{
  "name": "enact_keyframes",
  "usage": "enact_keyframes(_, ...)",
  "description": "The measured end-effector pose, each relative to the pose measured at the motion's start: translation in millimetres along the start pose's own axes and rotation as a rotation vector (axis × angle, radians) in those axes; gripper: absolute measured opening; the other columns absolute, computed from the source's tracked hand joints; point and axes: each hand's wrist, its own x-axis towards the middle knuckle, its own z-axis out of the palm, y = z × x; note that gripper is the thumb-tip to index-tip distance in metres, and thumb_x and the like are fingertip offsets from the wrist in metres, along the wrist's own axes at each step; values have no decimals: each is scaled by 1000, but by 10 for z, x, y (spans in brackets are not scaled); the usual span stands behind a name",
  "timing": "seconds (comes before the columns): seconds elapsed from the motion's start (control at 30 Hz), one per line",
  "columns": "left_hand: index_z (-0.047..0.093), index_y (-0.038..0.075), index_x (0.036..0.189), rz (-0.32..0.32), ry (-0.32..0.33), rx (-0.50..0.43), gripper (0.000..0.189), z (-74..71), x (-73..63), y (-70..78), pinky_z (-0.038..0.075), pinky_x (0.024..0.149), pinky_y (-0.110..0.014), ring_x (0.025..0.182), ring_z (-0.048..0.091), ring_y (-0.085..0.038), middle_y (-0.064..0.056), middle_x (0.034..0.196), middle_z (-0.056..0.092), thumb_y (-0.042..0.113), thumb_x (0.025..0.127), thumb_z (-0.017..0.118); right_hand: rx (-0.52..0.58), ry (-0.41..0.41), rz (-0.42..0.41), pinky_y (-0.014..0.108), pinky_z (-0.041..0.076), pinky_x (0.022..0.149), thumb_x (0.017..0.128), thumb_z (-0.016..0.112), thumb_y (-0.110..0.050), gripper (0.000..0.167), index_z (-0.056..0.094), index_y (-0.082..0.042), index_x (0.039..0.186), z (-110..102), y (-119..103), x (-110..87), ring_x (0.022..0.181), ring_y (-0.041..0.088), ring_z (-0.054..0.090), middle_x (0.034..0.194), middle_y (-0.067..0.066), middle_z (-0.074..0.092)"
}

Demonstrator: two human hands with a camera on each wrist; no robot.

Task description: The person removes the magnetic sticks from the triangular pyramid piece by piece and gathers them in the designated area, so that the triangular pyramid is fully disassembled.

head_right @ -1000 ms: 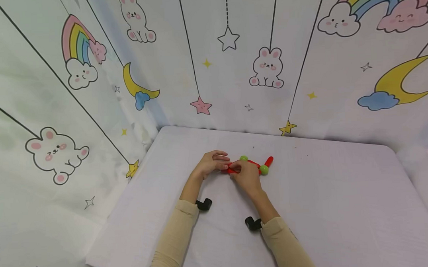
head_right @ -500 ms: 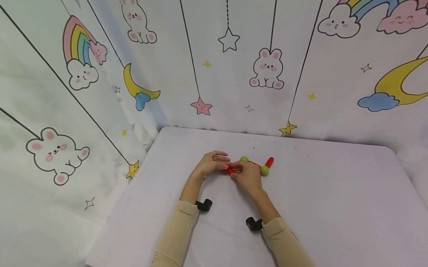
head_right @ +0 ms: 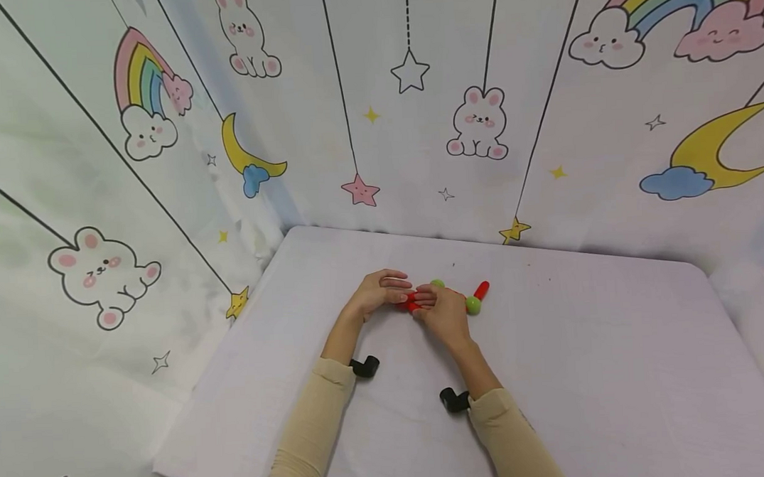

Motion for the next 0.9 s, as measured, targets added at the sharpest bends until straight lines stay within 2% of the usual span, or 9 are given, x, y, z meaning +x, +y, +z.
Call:
enact_keyframes(0.2,60,-3,138,10,6,38,53,4,-5,14,60,81,-27,105,73,-23,-20,125,72,-9,88,75,-35,-5,-1,36,63,80,79,88,5,47,72,5,124,11,2,6,93,27,78,107,16,78)
enact_keyframes(0.43,55,-5,142,31,-32,37,54,-3,12,9,60,80,-27,109,74,-26,-23,127,70,-12,91,71,-36,-20,10,36,63,81,80,87,5,47,71,5,125,-7,-1,4,95,27,78,108,16,78)
enact_keyframes(0.63,49,-10,145,32,-64,27,53,-72,-13,38,60,90,-35,117,71,-35,-28,137,63,-12,95,67,-69,-34,8,39,63,82,82,86,4,46,71,5,126,-75,49,5,94,26,78,108,16,78)
enact_keyframes(0.73,48,-12,146,40,-57,21,53,-137,-24,55,60,91,-34,118,70,-36,-30,139,61,-11,96,65,-75,-40,24,40,63,83,83,86,3,46,71,4,126,-115,61,1,95,27,78,108,16,78)
enact_keyframes(0.9,50,-9,146,56,-11,20,52,-215,-18,54,60,90,-33,114,72,-30,-27,135,65,-6,97,67,-65,-52,20,39,63,83,83,86,2,44,72,3,124,-118,38,1,94,26,78,107,14,79)
